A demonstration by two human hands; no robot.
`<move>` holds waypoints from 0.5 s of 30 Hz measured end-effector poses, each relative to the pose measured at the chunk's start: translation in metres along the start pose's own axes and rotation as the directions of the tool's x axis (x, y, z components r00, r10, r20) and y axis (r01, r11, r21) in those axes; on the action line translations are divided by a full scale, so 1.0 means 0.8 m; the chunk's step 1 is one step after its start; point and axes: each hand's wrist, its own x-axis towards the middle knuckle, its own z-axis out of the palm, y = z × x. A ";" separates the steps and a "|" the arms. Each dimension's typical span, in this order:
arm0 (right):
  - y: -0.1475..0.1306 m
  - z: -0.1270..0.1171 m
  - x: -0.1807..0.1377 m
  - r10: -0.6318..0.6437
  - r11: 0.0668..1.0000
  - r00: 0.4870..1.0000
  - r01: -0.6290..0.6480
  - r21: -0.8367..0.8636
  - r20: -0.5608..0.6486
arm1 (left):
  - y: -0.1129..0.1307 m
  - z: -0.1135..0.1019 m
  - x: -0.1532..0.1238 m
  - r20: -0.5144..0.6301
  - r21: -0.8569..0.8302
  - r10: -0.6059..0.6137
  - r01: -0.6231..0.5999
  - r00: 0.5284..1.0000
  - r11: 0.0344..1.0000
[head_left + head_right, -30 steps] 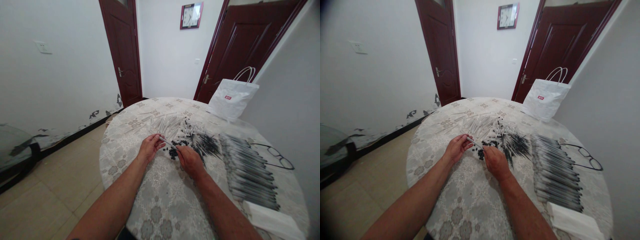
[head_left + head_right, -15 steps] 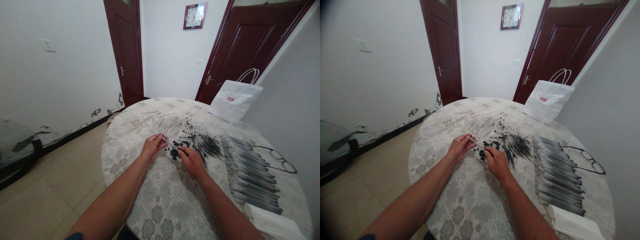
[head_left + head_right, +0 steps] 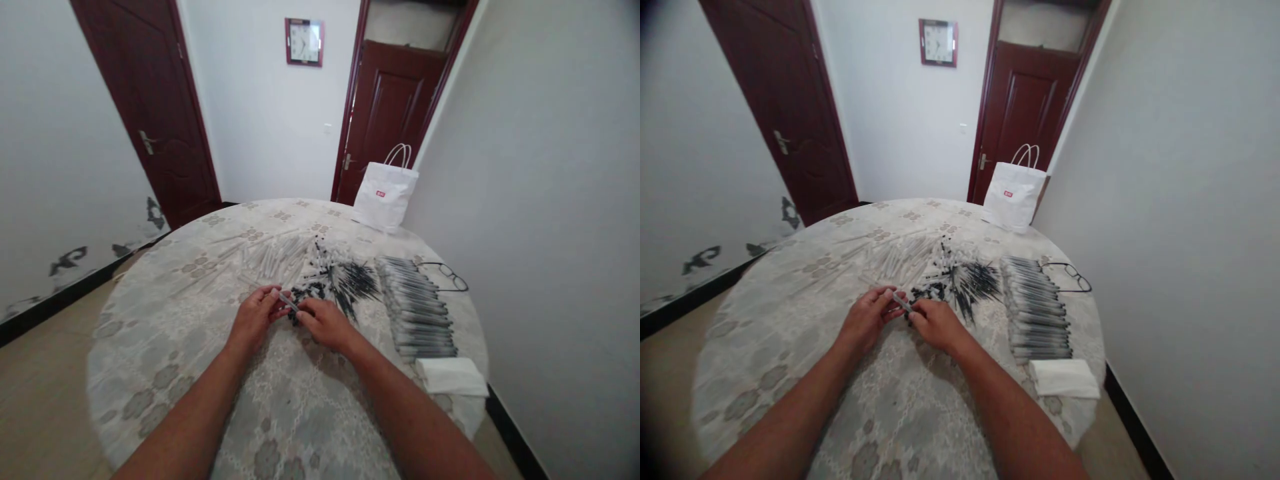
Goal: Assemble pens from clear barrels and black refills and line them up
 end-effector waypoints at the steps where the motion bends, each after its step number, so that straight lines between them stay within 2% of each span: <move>1: -0.002 -0.003 0.000 -0.030 0.996 0.999 0.028 -0.088 -0.016 | 0.000 0.003 -0.002 0.049 0.040 -0.003 0.001 0.999 0.999; 5: -0.007 -0.019 -0.001 -0.012 0.926 1.000 0.018 -0.378 0.018 | 0.000 0.010 -0.011 0.147 0.165 0.025 -0.050 0.989 0.985; 10: -0.011 -0.064 -0.007 0.103 0.810 0.988 -0.017 -0.586 0.114 | -0.006 0.007 -0.009 0.109 0.248 0.014 -0.041 0.994 0.968; 12: -0.010 -0.090 -0.013 0.111 0.784 0.991 -0.037 -0.620 0.080 | -0.009 0.005 -0.007 0.098 0.259 0.004 -0.030 0.995 0.966; 15: 0.004 -0.137 -0.031 0.133 0.723 0.989 -0.141 -0.677 -0.064 | -0.011 0.003 -0.005 0.101 0.283 -0.005 -0.024 0.995 0.959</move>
